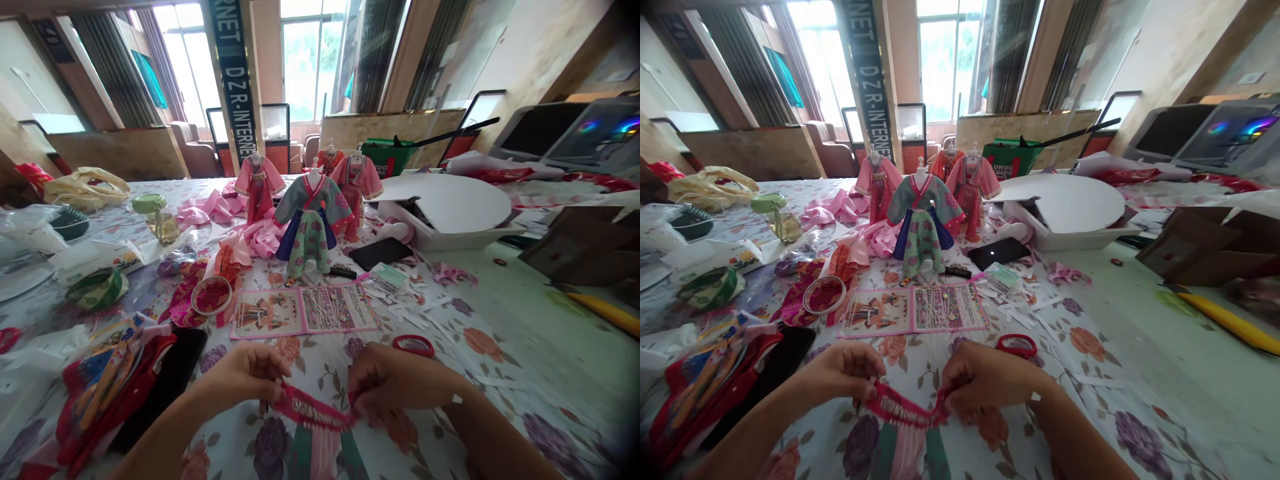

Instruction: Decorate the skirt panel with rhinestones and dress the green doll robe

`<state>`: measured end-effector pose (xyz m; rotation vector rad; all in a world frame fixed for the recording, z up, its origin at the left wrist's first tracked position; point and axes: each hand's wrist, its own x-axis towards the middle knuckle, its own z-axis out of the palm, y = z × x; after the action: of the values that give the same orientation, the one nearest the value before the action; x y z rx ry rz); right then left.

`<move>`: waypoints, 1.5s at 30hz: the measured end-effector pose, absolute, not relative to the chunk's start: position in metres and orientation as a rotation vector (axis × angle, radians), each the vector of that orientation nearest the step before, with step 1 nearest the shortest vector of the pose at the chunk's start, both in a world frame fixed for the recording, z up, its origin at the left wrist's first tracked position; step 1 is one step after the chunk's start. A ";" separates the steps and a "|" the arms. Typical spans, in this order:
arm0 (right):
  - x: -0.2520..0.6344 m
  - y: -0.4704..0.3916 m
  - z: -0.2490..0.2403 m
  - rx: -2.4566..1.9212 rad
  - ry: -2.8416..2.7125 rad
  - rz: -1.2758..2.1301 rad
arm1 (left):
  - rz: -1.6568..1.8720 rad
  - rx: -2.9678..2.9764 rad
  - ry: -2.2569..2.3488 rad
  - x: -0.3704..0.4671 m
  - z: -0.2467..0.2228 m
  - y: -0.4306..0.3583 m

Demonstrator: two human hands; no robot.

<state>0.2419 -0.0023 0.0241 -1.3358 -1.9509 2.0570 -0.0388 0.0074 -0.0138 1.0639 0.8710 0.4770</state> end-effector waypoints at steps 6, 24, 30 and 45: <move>0.245 0.005 0.027 -1.542 -2.228 1.297 | 0.666 1.254 1.066 -0.028 -0.028 0.012; 0.192 -0.003 -0.012 -1.164 -1.807 1.321 | 0.773 1.909 1.031 0.000 -0.009 0.008; 0.248 0.028 -0.001 -1.856 -1.734 0.377 | 0.662 2.029 1.098 -0.015 -0.014 0.014; 0.256 0.051 -0.007 -2.100 -1.689 0.366 | 0.722 2.447 1.487 -0.029 -0.024 0.026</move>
<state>0.2556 0.0509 -0.0074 -2.0998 -1.6886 0.3665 -0.0289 0.0258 -0.0244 2.4472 1.4873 0.7222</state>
